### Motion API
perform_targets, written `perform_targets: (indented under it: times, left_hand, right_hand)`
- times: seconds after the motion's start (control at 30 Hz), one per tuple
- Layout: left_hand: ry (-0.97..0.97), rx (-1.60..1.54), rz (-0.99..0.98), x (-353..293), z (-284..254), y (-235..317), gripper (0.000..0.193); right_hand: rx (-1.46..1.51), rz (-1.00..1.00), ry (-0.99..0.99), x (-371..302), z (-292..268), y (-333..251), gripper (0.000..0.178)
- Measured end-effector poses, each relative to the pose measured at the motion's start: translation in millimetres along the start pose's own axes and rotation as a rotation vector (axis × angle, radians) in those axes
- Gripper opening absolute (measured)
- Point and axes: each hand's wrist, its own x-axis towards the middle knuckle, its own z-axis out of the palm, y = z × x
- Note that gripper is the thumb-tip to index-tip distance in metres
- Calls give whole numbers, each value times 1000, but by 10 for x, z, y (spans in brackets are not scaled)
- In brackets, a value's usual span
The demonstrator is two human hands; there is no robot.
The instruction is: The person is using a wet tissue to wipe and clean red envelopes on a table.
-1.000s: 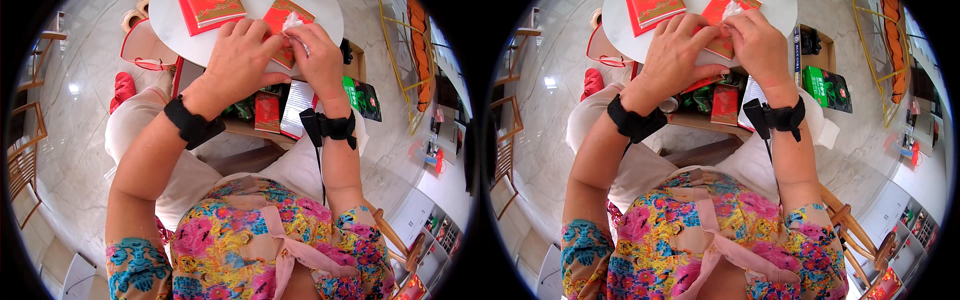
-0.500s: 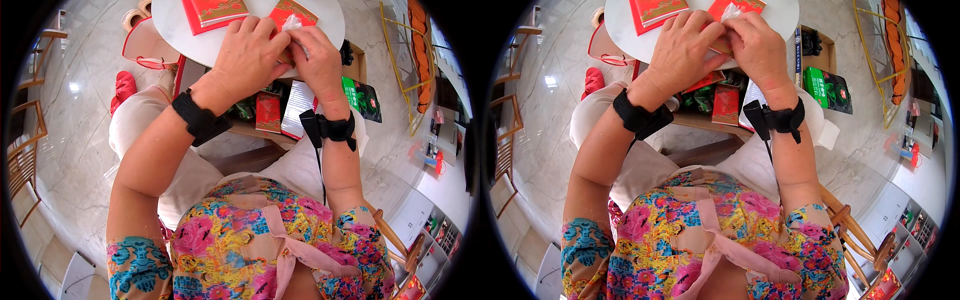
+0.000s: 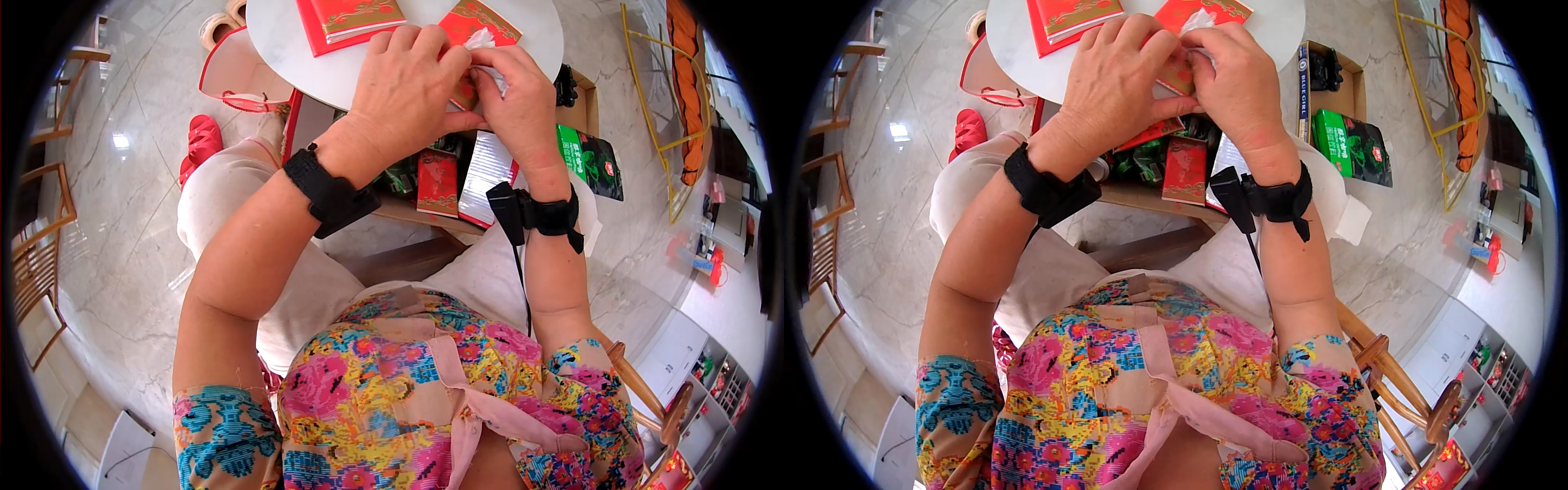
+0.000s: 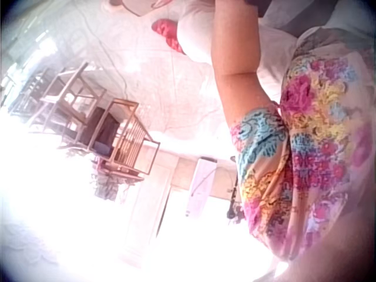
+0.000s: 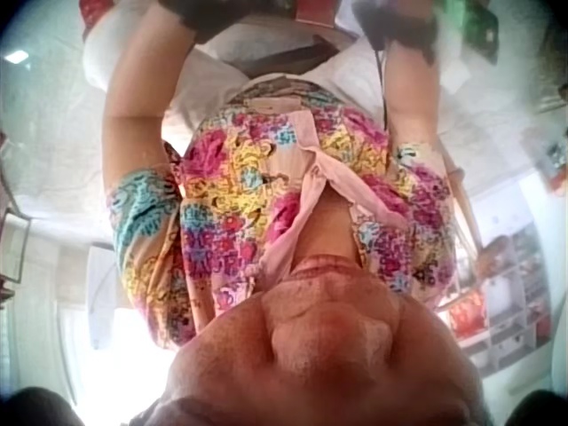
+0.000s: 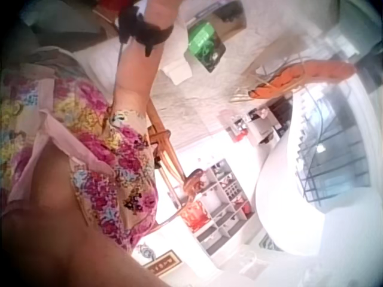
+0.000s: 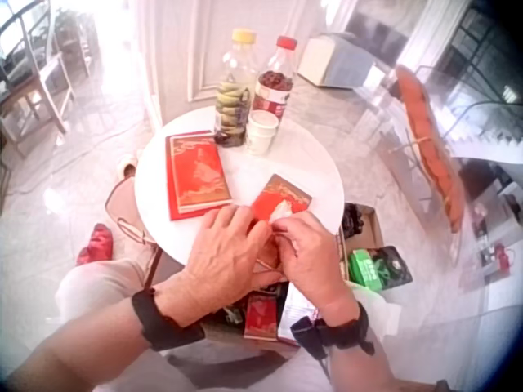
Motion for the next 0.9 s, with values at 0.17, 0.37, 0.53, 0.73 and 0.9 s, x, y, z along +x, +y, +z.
perform_targets:
  times: [0.17, 0.37, 0.53, 0.73, 0.9]
  left_hand:
    - [25, 15, -27, 16, 32, 28, 50]
    - [37, -40, 52, 21, 40, -56, 35]
    - [-126, -260, 141, 25, -69, -172, 32]
    - [-122, -367, 95, -10, -141, -217, 38]
    - [7, -260, -15, -59, -100, -216, 42]
  right_hand:
    - [63, 32, -48, 8, -49, -19, 15]
    - [-107, -29, 9, 10, -82, 145, 17]
    - [-224, -18, 67, -11, -108, 207, 20]
    - [-115, -136, 45, -52, 32, -4, 19]
    - [-189, -72, 62, 33, -99, 182, 15]
